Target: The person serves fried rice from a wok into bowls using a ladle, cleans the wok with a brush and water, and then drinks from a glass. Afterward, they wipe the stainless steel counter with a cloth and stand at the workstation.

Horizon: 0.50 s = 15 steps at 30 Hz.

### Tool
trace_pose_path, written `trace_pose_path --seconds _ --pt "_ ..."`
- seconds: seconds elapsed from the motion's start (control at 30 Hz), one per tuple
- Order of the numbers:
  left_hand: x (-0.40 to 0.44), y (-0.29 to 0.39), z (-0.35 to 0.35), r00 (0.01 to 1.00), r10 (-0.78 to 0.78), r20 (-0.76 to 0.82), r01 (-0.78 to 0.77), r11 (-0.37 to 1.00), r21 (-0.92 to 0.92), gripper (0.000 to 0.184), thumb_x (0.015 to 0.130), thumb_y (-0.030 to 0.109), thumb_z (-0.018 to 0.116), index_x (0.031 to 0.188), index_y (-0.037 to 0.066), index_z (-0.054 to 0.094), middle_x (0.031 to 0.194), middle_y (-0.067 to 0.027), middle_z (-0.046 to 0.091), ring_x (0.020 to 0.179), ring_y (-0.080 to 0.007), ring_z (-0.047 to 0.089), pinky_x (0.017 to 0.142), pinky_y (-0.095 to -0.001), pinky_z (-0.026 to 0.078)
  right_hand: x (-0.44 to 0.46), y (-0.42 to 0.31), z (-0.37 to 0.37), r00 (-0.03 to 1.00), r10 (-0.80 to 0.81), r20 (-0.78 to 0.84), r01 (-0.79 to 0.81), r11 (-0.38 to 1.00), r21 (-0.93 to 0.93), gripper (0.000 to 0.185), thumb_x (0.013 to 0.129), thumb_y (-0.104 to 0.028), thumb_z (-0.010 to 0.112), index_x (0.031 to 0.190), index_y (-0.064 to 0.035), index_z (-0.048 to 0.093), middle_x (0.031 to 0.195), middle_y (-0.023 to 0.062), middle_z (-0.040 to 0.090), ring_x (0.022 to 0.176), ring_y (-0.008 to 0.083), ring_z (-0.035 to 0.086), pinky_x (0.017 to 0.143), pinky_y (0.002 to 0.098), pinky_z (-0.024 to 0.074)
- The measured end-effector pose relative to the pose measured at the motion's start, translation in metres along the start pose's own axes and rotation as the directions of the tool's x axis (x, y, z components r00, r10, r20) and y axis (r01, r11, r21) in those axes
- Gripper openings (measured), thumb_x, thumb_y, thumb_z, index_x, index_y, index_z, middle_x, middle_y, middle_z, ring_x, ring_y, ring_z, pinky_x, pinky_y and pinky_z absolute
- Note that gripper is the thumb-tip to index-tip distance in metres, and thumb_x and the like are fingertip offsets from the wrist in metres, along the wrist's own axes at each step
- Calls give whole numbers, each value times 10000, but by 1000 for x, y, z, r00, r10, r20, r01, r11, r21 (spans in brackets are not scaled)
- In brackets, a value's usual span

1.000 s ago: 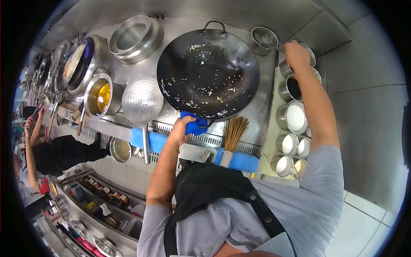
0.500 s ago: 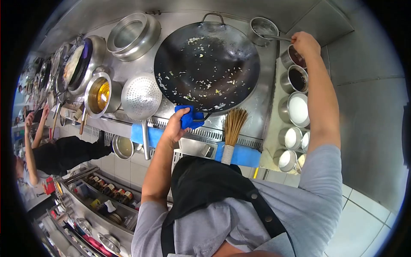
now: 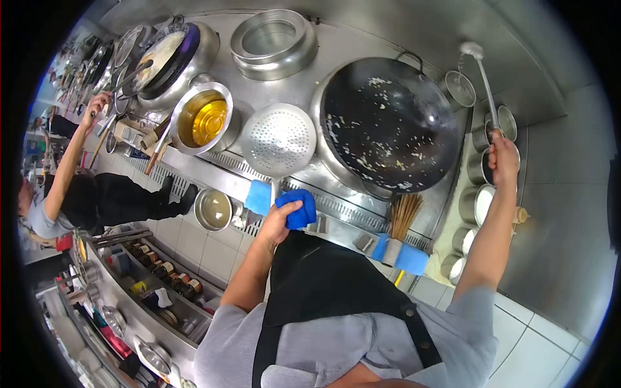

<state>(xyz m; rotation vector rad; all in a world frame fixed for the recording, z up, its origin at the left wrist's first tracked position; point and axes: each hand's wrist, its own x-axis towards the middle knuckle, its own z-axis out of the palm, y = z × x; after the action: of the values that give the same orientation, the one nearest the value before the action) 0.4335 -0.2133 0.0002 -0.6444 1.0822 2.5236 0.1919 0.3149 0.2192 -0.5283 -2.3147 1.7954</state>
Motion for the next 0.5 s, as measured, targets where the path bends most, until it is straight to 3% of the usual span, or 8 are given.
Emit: trace_pose_path --seconds 0.03,0.1,0.17,0.23,0.3,0.37,0.43,0.5 --pt "-1 6 -10 1000 0 9 1 1000 -16 417 910 146 744 1284 -9 646 1126 -111 727 984 -230 724 894 -374 594 -21 -7 25 997 5 83 -3 1000 -29 293 958 -302 770 1116 -103 624 724 -12 599 450 66 460 380 241 349" --pt "1 22 -29 996 -15 82 8 996 90 405 907 137 755 1272 -13 661 1099 -110 737 941 -224 732 862 -368 605 -61 -29 99 992 36 124 -25 995 -96 293 957 -255 760 1156 -83 629 697 -12 569 463 89 489 413 254 400" --pt "3 33 -47 997 -14 81 8 997 78 387 906 133 764 1252 -16 674 1067 -105 741 922 -209 731 836 -359 607 -95 -55 185 965 117 235 -96 991 -98 303 955 -197 729 1209 -72 621 690 1 563 476 104 510 438 273 431" --pt "7 44 -66 992 -34 119 15 987 161 390 920 153 747 1261 -18 666 1082 -116 734 915 -224 731 807 -355 601 -72 -21 255 949 -79 305 80 997 8 333 945 -157 698 1253 -63 614 685 19 568 489 113 522 437 285 432" --pt "-3 59 -79 993 55 102 -73 981 181 370 913 148 755 1231 -23 675 1083 -109 729 902 -203 721 797 -344 596 -79 -25 331 934 -79 349 119 988 -96 370 937 -137 675 1287 -45 594 677 28 560 487 126 516 455 288 438" --pt "-15 76 -95 985 168 47 -175 950 260 399 902 157 767 1243 -26 667 1087 -103 725 935 -190 712 827 -334 586 -84 -30 400 924 10 382 41 991 -126 332 902 -122 668 1214 -15 626 668 47 570 498 138 537 465 306 438" --pt "-27 88 -122 988 153 9 -150 955 257 427 892 167 780 1253 -26 657 1092 -99 721 964 -185 705 853 -324 578 -92 -32 457 903 -153 402 279 920 -276 254 867 -100 644 1092 16 652 663 90 587 509 169 568 441 352 413" --pt "-34 85 -155 983 156 -98 -125 955 269 438 890 162 783 1261 -29 649 1114 -106 719 950 -187 703 850 -331 578 -74 -8 501 873 -231 429 387 865 -321 199 840 -72 623 1004 34 662 670 122 600 534 207 598 438 377 420"
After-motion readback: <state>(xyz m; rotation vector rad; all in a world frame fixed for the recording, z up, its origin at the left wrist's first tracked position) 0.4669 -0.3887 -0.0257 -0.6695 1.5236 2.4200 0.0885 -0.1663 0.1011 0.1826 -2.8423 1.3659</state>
